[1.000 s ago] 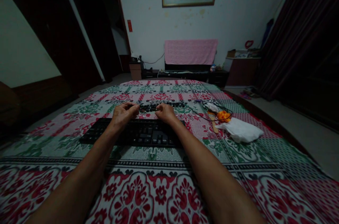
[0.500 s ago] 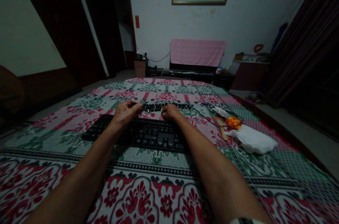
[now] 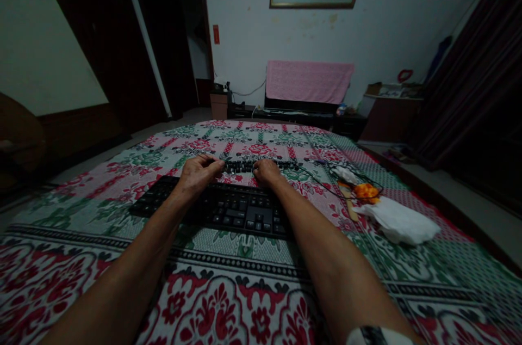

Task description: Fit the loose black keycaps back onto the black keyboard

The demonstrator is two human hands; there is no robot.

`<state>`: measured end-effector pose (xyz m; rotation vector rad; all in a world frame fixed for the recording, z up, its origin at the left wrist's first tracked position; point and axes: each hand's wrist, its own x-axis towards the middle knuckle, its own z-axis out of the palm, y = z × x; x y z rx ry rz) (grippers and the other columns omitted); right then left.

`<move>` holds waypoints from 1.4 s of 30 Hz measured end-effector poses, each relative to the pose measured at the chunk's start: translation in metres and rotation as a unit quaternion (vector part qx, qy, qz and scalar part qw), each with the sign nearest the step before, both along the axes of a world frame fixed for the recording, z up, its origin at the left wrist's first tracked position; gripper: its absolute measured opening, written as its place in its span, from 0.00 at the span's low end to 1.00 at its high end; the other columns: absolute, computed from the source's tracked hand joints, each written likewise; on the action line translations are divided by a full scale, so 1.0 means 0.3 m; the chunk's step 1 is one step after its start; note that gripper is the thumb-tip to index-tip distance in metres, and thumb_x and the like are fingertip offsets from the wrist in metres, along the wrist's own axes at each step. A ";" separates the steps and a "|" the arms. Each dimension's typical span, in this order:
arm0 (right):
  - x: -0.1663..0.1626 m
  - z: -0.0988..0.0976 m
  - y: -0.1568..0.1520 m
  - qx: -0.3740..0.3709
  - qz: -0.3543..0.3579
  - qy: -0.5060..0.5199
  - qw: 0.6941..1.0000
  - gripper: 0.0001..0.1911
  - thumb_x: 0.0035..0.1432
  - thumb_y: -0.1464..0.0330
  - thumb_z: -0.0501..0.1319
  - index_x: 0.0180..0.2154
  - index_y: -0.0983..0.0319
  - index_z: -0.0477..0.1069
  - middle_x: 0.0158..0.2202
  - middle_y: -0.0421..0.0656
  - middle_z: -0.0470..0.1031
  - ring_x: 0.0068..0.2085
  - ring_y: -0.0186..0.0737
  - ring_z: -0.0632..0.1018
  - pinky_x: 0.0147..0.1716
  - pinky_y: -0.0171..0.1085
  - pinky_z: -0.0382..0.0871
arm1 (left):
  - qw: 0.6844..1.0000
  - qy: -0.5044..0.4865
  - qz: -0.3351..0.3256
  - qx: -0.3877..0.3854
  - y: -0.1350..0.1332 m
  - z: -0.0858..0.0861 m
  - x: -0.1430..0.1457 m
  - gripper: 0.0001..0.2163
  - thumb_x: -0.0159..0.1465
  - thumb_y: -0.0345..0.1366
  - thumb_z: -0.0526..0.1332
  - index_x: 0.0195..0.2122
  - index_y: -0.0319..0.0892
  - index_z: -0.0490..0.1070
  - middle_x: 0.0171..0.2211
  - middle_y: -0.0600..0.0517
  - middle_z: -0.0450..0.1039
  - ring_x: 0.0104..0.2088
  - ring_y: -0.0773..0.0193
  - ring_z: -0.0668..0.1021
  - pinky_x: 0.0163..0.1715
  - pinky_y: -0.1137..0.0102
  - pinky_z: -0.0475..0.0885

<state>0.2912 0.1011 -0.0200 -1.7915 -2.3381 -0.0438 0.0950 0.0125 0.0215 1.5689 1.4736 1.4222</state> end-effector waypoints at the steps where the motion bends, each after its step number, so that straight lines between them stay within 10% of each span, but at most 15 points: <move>1: -0.001 -0.002 0.001 0.001 0.000 -0.003 1.000 0.15 0.52 0.67 0.55 0.39 0.59 0.76 0.39 0.46 0.77 0.43 0.43 0.75 0.41 0.34 0.64 | 1.000 0.000 0.000 0.004 0.002 -0.003 0.000 0.13 0.50 0.44 0.60 0.28 0.38 0.72 0.21 0.53 0.73 0.22 0.67 0.73 0.24 0.74 0.66; 13: 0.016 0.075 -0.094 0.030 0.046 0.151 0.987 0.14 0.54 0.69 0.54 0.40 0.61 0.75 0.38 0.43 0.77 0.41 0.39 0.75 0.42 0.34 0.64 | 0.998 0.049 -0.040 -0.014 -0.014 -0.006 0.015 0.12 0.51 0.43 0.60 0.30 0.38 0.73 0.21 0.52 0.74 0.22 0.66 0.74 0.23 0.74 0.66; 20: -0.029 0.199 -0.355 -0.086 0.272 0.402 0.870 0.21 0.54 0.61 0.57 0.49 0.60 0.69 0.43 0.42 0.74 0.40 0.36 0.74 0.38 0.35 0.67 | 0.953 0.276 -0.119 0.043 -0.082 0.041 0.051 0.13 0.55 0.39 0.57 0.39 0.41 0.74 0.34 0.48 0.77 0.36 0.58 0.77 0.34 0.72 0.67; 28: -0.054 0.194 -0.436 0.118 0.211 0.378 0.893 0.14 0.52 0.66 0.59 0.42 0.60 0.72 0.36 0.42 0.72 0.37 0.36 0.72 0.39 0.35 0.66 | 0.907 0.395 -0.136 0.051 -0.136 0.090 0.113 0.13 0.55 0.31 0.53 0.37 0.38 0.74 0.35 0.41 0.76 0.38 0.53 0.77 0.34 0.69 0.66; 42: 0.004 0.166 -0.423 0.002 0.223 0.449 0.865 0.14 0.49 0.67 0.60 0.41 0.62 0.70 0.36 0.41 0.73 0.36 0.35 0.74 0.38 0.35 0.68 | 0.923 0.347 -0.151 0.074 -0.114 0.013 0.130 0.11 0.56 0.34 0.54 0.35 0.37 0.73 0.31 0.46 0.76 0.33 0.59 0.76 0.31 0.71 0.65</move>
